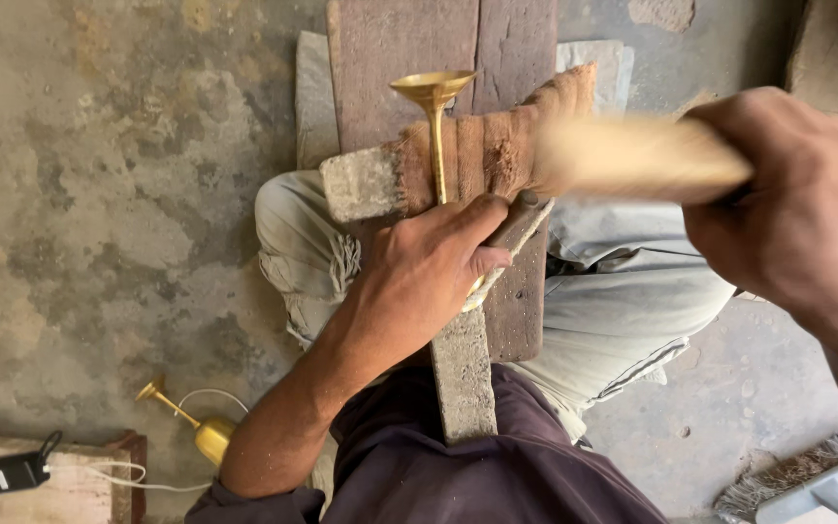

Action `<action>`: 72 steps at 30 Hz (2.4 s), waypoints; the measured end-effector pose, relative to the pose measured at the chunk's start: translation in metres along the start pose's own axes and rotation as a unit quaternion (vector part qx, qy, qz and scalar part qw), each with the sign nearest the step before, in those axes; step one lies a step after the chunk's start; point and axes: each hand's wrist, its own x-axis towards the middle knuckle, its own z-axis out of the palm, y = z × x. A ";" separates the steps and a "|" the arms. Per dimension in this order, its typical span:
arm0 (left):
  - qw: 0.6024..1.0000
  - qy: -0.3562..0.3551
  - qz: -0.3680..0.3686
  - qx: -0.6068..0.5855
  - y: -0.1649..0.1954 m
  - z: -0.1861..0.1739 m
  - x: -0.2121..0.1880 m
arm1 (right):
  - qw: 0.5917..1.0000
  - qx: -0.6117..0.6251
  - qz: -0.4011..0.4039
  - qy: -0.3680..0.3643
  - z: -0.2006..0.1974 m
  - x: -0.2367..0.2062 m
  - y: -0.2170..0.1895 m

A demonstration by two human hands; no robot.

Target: The person sits on the floor with a brass goblet-shaped object resting on a brick support. They hold a small punch against the brass base and strike it repeatedly with a wooden mallet, rotating the object between strikes to work the metal surface, with other brass pieces lying on the floor nearby.

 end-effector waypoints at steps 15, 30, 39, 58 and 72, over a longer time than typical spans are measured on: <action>0.991 0.136 -0.003 -0.015 -0.007 0.022 -0.037 | 1.000 0.019 0.004 -0.018 -0.032 -0.012 -0.034; 0.978 0.187 -0.016 -0.088 -0.025 0.028 -0.047 | 0.988 -0.131 -0.070 -0.034 -0.043 -0.025 -0.028; 0.969 0.102 -0.067 -0.214 -0.028 0.002 -0.044 | 0.989 -0.113 -0.096 -0.020 -0.032 -0.014 -0.021; 0.989 0.079 0.005 -0.125 -0.029 0.001 -0.040 | 0.979 -0.154 -0.109 -0.072 -0.033 0.020 -0.043; 0.991 -0.071 0.062 -0.095 -0.035 -0.001 -0.017 | 0.997 -0.065 0.012 -0.029 -0.015 -0.039 -0.024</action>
